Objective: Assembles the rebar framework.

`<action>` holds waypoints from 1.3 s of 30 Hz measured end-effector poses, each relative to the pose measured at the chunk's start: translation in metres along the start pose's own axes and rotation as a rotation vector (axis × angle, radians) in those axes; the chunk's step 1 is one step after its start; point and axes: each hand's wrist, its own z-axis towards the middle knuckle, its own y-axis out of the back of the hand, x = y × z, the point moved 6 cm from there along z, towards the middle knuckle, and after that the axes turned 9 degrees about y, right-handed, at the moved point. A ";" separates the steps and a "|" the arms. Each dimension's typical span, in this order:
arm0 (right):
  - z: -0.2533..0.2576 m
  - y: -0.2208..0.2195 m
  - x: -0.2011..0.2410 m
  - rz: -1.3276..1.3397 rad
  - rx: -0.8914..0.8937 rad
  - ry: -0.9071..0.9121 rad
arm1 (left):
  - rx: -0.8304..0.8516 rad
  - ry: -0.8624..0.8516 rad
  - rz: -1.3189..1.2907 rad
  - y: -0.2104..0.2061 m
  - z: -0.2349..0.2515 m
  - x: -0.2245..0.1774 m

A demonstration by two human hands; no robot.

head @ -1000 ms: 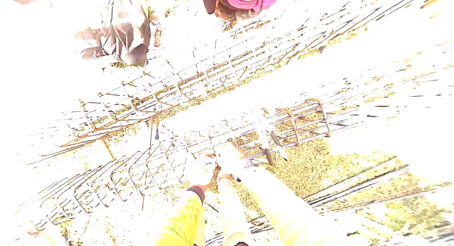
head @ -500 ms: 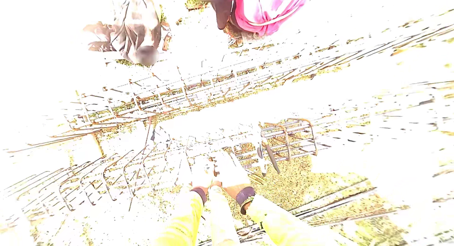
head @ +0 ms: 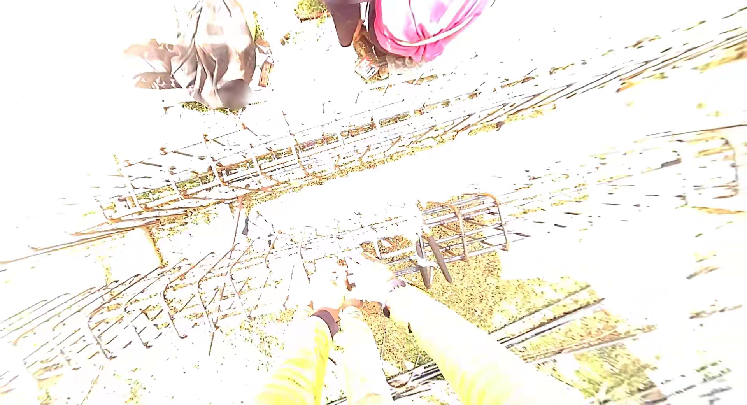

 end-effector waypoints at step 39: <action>-0.039 -0.041 0.020 -0.031 -0.275 -0.244 | 0.069 0.030 0.078 0.009 0.004 -0.001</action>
